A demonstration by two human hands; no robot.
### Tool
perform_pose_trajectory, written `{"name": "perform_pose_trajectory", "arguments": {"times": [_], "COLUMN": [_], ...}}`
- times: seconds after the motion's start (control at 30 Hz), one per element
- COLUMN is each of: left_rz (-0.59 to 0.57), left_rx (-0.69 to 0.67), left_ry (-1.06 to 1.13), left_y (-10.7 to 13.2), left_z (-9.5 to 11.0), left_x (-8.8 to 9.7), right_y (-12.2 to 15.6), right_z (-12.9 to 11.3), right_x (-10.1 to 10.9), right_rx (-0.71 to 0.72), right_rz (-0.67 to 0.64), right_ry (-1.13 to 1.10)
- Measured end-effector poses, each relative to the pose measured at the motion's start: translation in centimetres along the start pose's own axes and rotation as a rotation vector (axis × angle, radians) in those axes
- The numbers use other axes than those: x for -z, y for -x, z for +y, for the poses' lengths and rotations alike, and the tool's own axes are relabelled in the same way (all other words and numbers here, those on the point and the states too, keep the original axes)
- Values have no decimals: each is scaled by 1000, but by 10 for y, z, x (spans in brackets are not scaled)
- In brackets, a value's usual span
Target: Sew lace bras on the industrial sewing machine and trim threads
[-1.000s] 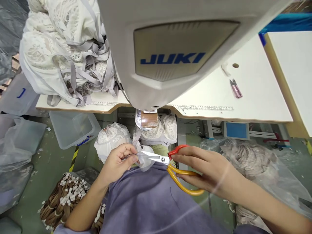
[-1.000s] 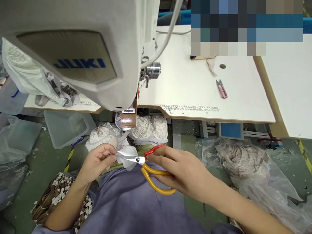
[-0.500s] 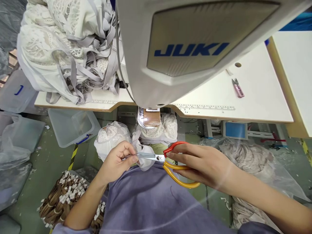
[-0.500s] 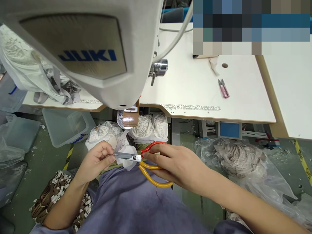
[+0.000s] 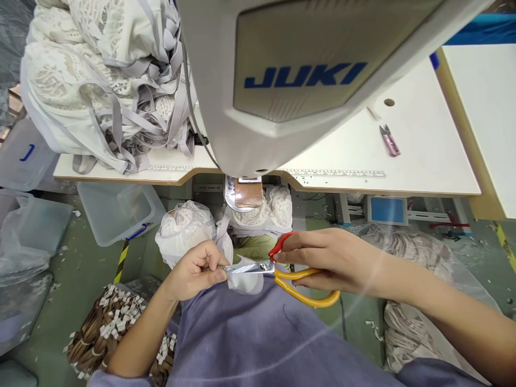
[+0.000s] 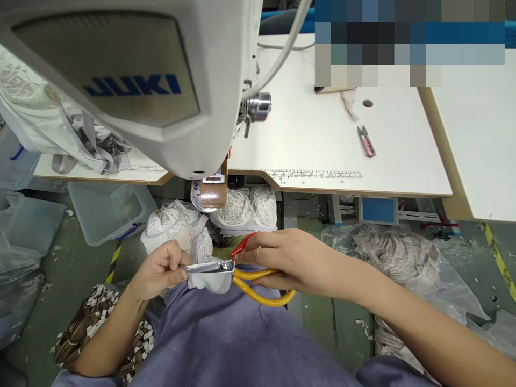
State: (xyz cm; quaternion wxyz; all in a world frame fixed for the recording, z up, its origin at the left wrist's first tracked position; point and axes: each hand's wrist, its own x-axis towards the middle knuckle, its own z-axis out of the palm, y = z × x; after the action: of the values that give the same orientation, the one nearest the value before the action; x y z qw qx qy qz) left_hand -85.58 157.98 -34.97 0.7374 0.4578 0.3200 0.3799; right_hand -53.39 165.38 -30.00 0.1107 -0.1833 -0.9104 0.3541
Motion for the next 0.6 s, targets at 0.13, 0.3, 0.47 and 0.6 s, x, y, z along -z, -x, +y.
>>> {"name": "perform_pose_trajectory", "arguments": {"times": [0.13, 0.3, 0.47, 0.6], "left_rz": [-39, -56, -62, -81], "left_rx": [-9, -16, -8, -13], "left_ry": [-61, -50, -33, -21], "left_y": [-1, -2, -2, -2], "left_z": [-4, -8, -11, -13], "left_x": [3, 5, 5, 5], "right_y": [-2, -1, 4, 9], "right_z": [3, 0, -2, -1], "right_x": [4, 5, 0, -5], "right_rx": [-8, -16, 15, 57], "right_rz": [-39, -43, -11, 21], "right_ry": [-63, -75, -26, 57]}}
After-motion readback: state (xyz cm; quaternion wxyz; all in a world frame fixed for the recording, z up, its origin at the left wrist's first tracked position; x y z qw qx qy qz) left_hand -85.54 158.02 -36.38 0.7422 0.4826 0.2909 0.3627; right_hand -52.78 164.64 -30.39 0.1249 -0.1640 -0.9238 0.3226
